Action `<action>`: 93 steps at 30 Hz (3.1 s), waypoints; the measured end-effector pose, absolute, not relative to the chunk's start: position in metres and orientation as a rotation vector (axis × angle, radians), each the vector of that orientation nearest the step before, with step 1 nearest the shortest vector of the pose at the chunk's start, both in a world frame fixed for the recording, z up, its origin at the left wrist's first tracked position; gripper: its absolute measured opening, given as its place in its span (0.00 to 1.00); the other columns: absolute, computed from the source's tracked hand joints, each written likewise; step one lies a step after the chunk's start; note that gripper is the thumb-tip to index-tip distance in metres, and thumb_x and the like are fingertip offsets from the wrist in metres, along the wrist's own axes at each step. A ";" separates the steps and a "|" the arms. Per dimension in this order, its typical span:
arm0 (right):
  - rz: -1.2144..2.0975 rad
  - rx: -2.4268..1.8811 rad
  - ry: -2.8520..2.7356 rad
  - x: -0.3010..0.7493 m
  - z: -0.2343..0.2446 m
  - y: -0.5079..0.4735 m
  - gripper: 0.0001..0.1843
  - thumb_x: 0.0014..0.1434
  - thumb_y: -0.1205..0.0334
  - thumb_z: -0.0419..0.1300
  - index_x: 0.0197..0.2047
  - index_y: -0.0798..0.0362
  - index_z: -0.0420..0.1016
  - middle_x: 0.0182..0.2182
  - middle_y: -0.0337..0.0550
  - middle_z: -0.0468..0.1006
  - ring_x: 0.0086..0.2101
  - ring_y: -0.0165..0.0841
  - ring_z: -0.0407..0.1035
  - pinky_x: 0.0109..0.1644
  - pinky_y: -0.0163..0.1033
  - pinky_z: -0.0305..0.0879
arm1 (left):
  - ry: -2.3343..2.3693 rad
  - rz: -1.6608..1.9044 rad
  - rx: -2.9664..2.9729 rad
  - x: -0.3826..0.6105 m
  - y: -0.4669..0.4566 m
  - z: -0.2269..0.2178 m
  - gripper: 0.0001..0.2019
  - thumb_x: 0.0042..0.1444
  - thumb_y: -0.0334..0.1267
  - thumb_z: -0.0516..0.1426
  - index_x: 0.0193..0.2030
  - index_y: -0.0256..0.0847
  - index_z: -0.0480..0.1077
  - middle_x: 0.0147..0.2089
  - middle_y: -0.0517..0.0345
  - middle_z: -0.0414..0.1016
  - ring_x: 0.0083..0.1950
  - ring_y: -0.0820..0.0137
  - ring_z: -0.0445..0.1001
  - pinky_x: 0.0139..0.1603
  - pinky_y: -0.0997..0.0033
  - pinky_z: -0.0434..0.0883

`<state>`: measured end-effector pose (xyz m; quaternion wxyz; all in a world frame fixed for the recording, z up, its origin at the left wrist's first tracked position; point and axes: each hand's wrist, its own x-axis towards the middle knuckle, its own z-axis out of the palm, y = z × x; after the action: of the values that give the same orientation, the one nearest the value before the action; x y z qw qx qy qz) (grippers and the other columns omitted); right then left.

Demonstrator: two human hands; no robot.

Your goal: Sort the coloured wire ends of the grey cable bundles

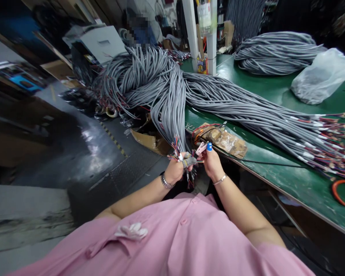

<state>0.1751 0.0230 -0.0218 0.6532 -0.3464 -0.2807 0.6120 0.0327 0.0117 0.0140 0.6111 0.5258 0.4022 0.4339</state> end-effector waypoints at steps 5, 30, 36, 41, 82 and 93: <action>1.515 -0.664 -0.419 0.173 -0.018 0.028 0.20 0.50 0.42 0.68 0.30 0.53 0.76 0.25 0.37 0.74 0.25 0.27 0.65 0.28 0.33 0.65 | 0.952 0.984 1.259 0.035 0.013 0.016 0.17 0.50 0.43 0.64 0.19 0.37 0.66 0.16 0.63 0.66 0.19 0.78 0.62 0.24 0.75 0.59; 1.838 -0.711 -0.649 0.183 -0.014 -0.006 0.17 0.50 0.50 0.70 0.39 0.52 0.79 0.31 0.39 0.77 0.27 0.27 0.67 0.34 0.35 0.66 | 1.018 0.949 1.320 0.016 -0.002 0.017 0.16 0.47 0.45 0.65 0.22 0.38 0.67 0.17 0.64 0.66 0.20 0.78 0.62 0.23 0.76 0.59; 1.598 -0.890 -0.802 0.173 -0.006 -0.012 0.12 0.46 0.58 0.73 0.33 0.53 0.79 0.27 0.37 0.76 0.27 0.27 0.65 0.33 0.34 0.61 | 1.039 0.924 1.436 0.015 -0.003 0.019 0.15 0.48 0.43 0.65 0.20 0.37 0.67 0.18 0.62 0.67 0.21 0.77 0.63 0.25 0.75 0.60; 1.506 -0.939 -0.743 0.168 -0.008 -0.017 0.10 0.46 0.58 0.72 0.29 0.53 0.79 0.25 0.36 0.75 0.25 0.26 0.62 0.31 0.34 0.59 | 1.091 0.988 1.450 0.014 -0.006 0.018 0.16 0.51 0.44 0.63 0.20 0.37 0.69 0.19 0.60 0.70 0.22 0.75 0.66 0.27 0.74 0.63; 1.517 -0.894 -0.728 0.169 -0.014 -0.005 0.11 0.47 0.58 0.72 0.32 0.53 0.77 0.26 0.36 0.74 0.26 0.26 0.63 0.32 0.34 0.60 | 1.140 1.095 1.286 0.028 -0.001 0.010 0.14 0.49 0.43 0.64 0.21 0.38 0.67 0.18 0.62 0.69 0.21 0.76 0.66 0.26 0.75 0.64; 1.763 -0.659 -0.582 0.185 -0.023 0.000 0.18 0.52 0.46 0.67 0.38 0.51 0.78 0.32 0.40 0.78 0.32 0.31 0.70 0.40 0.37 0.68 | 1.034 1.209 1.136 0.032 0.004 0.008 0.15 0.50 0.44 0.64 0.21 0.38 0.67 0.17 0.64 0.66 0.19 0.78 0.63 0.22 0.76 0.62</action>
<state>0.1852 0.0002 -0.0225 0.5529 -0.2789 -0.2461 0.7456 0.0316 0.0041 0.0075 0.5590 0.4819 0.4387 0.5127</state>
